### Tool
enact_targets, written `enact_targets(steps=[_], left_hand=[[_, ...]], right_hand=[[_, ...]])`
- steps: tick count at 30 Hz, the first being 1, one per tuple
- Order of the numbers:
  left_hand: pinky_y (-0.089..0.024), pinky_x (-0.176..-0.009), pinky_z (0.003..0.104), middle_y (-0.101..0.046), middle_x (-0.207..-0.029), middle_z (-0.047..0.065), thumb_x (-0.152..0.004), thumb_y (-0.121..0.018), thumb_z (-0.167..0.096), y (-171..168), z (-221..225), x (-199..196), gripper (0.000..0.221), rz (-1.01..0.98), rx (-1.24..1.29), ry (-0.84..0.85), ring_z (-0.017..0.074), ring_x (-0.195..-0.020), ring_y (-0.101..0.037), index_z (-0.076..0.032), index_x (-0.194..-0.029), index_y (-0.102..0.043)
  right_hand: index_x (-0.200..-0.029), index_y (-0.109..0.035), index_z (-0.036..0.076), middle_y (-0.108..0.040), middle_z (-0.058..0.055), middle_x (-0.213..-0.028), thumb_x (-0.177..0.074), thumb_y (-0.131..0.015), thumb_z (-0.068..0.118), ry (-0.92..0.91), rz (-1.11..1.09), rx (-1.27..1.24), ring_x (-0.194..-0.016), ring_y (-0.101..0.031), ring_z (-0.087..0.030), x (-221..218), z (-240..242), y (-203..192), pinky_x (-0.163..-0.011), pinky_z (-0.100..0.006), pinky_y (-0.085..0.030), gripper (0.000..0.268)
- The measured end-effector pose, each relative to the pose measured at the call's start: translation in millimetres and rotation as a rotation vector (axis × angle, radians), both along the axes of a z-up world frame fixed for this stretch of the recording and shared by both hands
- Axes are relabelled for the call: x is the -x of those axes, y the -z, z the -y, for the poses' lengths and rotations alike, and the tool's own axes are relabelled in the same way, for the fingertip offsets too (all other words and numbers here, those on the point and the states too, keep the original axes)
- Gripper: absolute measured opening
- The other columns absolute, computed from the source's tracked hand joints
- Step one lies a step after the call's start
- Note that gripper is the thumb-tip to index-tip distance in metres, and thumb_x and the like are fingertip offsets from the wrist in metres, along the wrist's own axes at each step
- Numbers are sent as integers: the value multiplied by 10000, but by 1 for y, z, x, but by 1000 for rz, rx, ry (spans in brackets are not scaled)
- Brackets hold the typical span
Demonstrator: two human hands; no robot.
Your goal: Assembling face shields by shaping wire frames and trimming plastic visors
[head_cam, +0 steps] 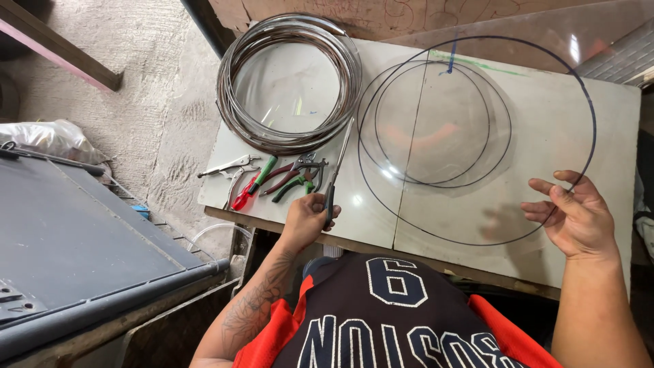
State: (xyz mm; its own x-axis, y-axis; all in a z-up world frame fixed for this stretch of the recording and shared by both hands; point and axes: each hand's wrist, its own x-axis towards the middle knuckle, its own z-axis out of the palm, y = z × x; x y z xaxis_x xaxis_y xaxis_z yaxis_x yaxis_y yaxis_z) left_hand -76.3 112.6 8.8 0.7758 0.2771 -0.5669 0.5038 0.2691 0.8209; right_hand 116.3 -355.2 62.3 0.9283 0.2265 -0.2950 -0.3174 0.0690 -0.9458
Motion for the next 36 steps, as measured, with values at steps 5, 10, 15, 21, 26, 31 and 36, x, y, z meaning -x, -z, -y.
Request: enact_targets(steps=[5, 10, 15, 21, 26, 31, 36], left_hand=[[-569, -538, 286, -708, -781, 112, -843, -796, -138, 2, 0, 1, 310, 0, -34, 7, 196, -571, -651, 43, -1064, -677], [-560, -528, 284, -694, -758, 115, -842, -801, -127, 0, 2, 0, 287, 15, -31, 8, 195, -557, -640, 44, -1042, -685], [-572, -541, 290, -709, -797, 117, -859, -779, -151, 2, 6, 0, 359, 12, -21, 6, 191, -578, -649, 51, -1127, -653], [-544, -538, 286, -718, -796, 105, -876, -755, -134, -1, 13, -2, 301, -24, 50, -32, 171, -571, -611, 26, -1108, -646], [-557, -530, 288, -720, -791, 117, -877, -753, -141, 0, 15, -1, 306, -12, 48, -31, 175, -565, -618, 37, -1101, -645], [-528, -514, 292, -698, -774, 146, -864, -767, -116, -5, 15, -3, 310, 27, 113, -50, 186, -558, -603, 58, -1084, -635], [-533, -525, 295, -703, -798, 147, -843, -772, -77, -7, 12, -7, 258, -1, 146, -74, 194, -561, -594, 56, -1030, -653]], right_hand=[[-1255, -602, 294, -706, -146, -1245, -1093, -581, 148, 0, 0, 13, -831, -731, -339, 0, 1, 1, -716, -376, -616, 219], [-1257, -603, 296, -709, -145, -1243, -1095, -578, 140, 3, -8, -3, -833, -731, -343, 0, 4, 2, -720, -382, -615, 226], [-1256, -613, 302, -705, -140, -1244, -1083, -585, 148, 11, -13, 8, -821, -730, -328, 2, 6, 2, -714, -365, -611, 233], [-1261, -620, 302, -713, -140, -1234, -1085, -585, 151, -10, -20, -24, -815, -737, -325, 4, 11, 7, -700, -364, -619, 235], [-1260, -611, 302, -705, -151, -1235, -1092, -570, 136, 5, -20, 2, -811, -730, -325, 4, 15, 10, -705, -375, -615, 240], [-1267, -608, 297, -707, -151, -1243, -1094, -571, 144, 9, -20, 27, -816, -729, -313, 3, 18, 13, -708, -363, -613, 234], [-1287, -599, 274, -708, -181, -1233, -1075, -565, 109, -45, -27, -2, -805, -738, -320, -6, 15, 16, -689, -364, -617, 271]])
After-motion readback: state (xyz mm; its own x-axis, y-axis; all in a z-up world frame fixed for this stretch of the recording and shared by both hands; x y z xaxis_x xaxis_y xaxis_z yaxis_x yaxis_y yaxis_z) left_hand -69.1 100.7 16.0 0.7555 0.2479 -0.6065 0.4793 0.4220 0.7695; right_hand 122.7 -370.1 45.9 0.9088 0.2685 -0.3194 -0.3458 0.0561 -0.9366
